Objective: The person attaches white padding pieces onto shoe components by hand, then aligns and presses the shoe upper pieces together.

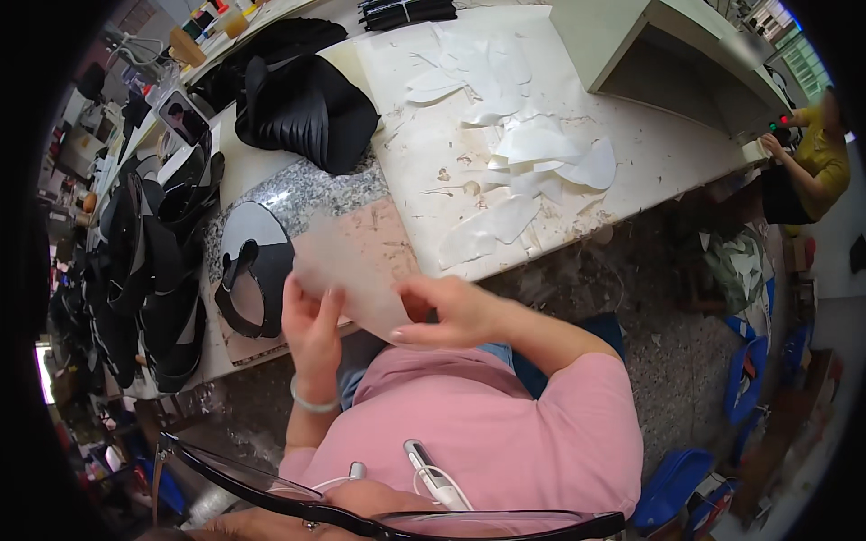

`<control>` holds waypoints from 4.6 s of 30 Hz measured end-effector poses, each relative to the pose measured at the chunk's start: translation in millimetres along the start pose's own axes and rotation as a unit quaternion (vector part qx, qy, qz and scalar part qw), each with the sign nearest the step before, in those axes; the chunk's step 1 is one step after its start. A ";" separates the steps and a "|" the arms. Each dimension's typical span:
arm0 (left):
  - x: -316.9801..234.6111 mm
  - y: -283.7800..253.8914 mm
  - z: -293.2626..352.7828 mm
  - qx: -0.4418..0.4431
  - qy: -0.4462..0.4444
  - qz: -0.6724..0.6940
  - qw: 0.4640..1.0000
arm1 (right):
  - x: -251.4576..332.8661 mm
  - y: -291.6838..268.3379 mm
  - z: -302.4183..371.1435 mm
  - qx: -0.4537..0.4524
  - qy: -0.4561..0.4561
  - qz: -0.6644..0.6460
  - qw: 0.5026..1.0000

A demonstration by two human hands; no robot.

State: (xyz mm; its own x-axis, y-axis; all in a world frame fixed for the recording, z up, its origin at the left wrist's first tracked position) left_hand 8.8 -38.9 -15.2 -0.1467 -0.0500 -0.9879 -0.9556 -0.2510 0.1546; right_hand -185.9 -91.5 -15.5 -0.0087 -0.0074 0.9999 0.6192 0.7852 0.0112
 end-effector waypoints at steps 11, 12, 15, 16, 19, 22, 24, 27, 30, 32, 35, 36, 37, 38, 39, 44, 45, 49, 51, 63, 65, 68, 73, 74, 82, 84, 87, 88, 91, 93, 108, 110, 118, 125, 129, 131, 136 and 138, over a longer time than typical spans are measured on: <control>-11.7 88.7 -175.1 0.108 0.068 -0.102 0.986 | -31.1 -89.3 13.3 -0.010 -0.179 0.602 0.778; 1.0 92.7 -193.9 0.103 0.069 -0.102 0.987 | -31.4 -89.0 11.9 -0.006 -0.182 0.601 0.778; 43.8 99.0 -218.7 0.100 0.100 -0.297 0.944 | -34.4 -85.4 10.4 0.034 -0.215 0.631 0.744; 48.0 99.1 -214.2 0.049 0.225 -0.442 0.867 | -32.1 -82.4 11.0 0.049 -0.242 0.636 0.731; 41.5 105.7 -197.6 0.044 0.327 -0.496 0.803 | -32.6 -80.8 15.2 0.066 -0.281 0.648 0.705; 17.0 106.0 -168.6 0.111 0.294 -0.421 0.851 | -33.8 -85.8 17.2 0.019 -0.267 0.600 0.754; 3.9 98.6 -151.8 0.153 0.195 -0.348 0.904 | -28.8 -93.2 16.6 -0.063 -0.239 0.509 0.825; 7.9 87.9 -129.6 0.223 0.009 -0.176 0.959 | -3.0 -104.7 19.2 -0.205 -0.220 0.324 0.897; 9.2 100.2 -100.1 0.338 -0.002 0.015 0.941 | 11.4 -119.1 28.2 -0.419 -0.095 -0.033 0.902; 8.5 117.0 -94.0 0.321 0.071 -0.089 0.940 | 22.9 -116.4 26.3 -0.384 -0.199 -0.192 0.881; 13.6 146.5 -110.1 0.285 0.201 -0.169 0.922 | 27.9 -120.4 32.5 -0.417 -0.243 -0.173 0.859; 16.0 157.2 -121.6 0.266 0.290 -0.236 0.888 | 28.0 -120.8 34.1 -0.416 -0.245 -0.167 0.860; 25.8 166.8 -132.5 0.262 0.295 -0.231 0.889 | 29.2 -119.8 38.4 -0.422 -0.272 -0.180 0.846; 41.4 179.0 -141.5 0.302 0.297 -0.281 0.861 | 30.0 -118.9 43.4 -0.428 -0.297 -0.194 0.831; 46.6 188.6 -143.4 0.342 0.297 -0.329 0.829 | 31.5 -118.8 48.6 -0.427 -0.299 -0.188 0.833; 64.0 197.7 -127.7 0.413 0.304 -0.470 0.718 | 31.8 -131.1 86.6 -0.415 -0.318 -0.285 0.804; 59.4 192.8 -122.5 0.335 0.358 -0.414 0.767 | 30.6 -130.1 89.3 -0.376 -0.312 -0.337 0.805; 18.6 164.0 -96.1 0.373 -0.106 0.081 0.918 | 25.4 -113.8 68.9 -0.353 -0.255 -0.443 0.783; 17.3 144.8 -70.8 0.327 -0.026 0.031 0.944 | 19.1 -99.1 47.2 -0.309 -0.199 -0.470 0.802; -38.7 -13.5 15.4 -0.014 0.217 -0.401 0.890 | -29.7 -9.1 -30.8 -0.160 0.022 -0.431 0.888; -56.7 -41.4 25.1 -0.013 0.152 -0.430 0.890 | -19.9 14.9 -44.1 -0.128 0.019 -0.409 0.903; -58.9 -55.5 30.6 0.027 0.071 -0.365 0.928 | -20.7 46.3 -63.0 -0.080 0.089 -0.412 0.903; -35.8 -62.4 33.1 0.026 -0.116 -0.162 0.980 | -18.0 69.6 -73.7 -0.044 0.119 -0.439 0.889; -28.1 -64.3 35.8 0.003 -0.137 -0.129 0.982 | -15.5 72.9 -73.6 -0.044 0.124 -0.434 0.891; -75.6 -97.6 34.8 -0.044 0.152 -0.497 0.853 | -18.3 57.9 -74.9 -0.085 0.102 -0.415 0.900; -79.6 -114.6 27.8 -0.040 0.215 -0.625 0.750 | -19.5 54.2 -75.2 -0.077 0.098 -0.400 0.908; -69.7 -120.1 18.6 0.101 0.203 -0.703 0.674 | -17.4 55.8 -79.9 -0.055 0.092 -0.379 0.919; -70.0 -120.4 13.5 0.114 0.118 -0.652 0.740 | -15.4 56.5 -81.7 -0.042 0.091 -0.372 0.923; -69.0 -110.3 1.7 0.108 0.105 -0.520 0.841 | 13.1 69.2 -86.8 -0.020 0.013 -0.363 0.931; -78.0 -94.5 -0.8 0.063 0.006 -0.333 0.941 | 25.0 69.1 -90.5 -0.026 -0.011 -0.355 0.934; -76.7 -53.6 -19.6 0.160 -0.032 -0.083 0.983 | 45.0 47.1 -105.1 -0.143 -0.167 -0.192 0.956; -69.1 -55.5 -21.7 0.160 -0.055 -0.086 0.982 | 46.0 47.2 -105.2 -0.151 -0.187 -0.179 0.954; -66.2 -52.1 -21.6 0.153 -0.041 -0.072 0.985 | 45.3 45.8 -104.0 -0.148 -0.197 -0.161 0.956; -58.0 -45.4 -6.2 0.044 0.037 -0.118 0.991 | 43.5 54.3 -101.7 -0.132 -0.215 -0.139 0.958; -43.2 -49.2 10.1 0.022 0.025 -0.149 0.988 | 40.0 49.5 -97.3 -0.120 -0.236 -0.109 0.958; -35.7 -50.4 19.7 0.013 0.038 -0.139 0.989 | 37.6 50.3 -95.0 -0.103 -0.129 -0.182 0.969; -14.1 -60.2 43.5 0.048 -0.024 -0.189 0.981 | 32.9 41.4 -109.5 -0.086 -0.135 0.039 0.986; -22.6 -55.6 46.1 0.047 -0.003 -0.176 0.983 | 26.0 43.1 -114.6 -0.081 -0.174 0.083 0.978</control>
State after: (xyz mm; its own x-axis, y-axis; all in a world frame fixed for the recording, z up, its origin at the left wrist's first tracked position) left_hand 53.4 20.7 -2.0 0.1953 0.0298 -0.9803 -0.9671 -0.1604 -0.1975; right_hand -69.5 -128.8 11.2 -0.1468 0.3463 0.9266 0.7504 0.6493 -0.1238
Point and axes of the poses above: each hand's wrist, its own z-axis away from the middle knuckle, its own y-axis out of the palm, x = y × z, the point moved 3 cm from there along -z, towards the middle knuckle, and after that the axes turned 5 degrees about -z, right-handed, at the moved point
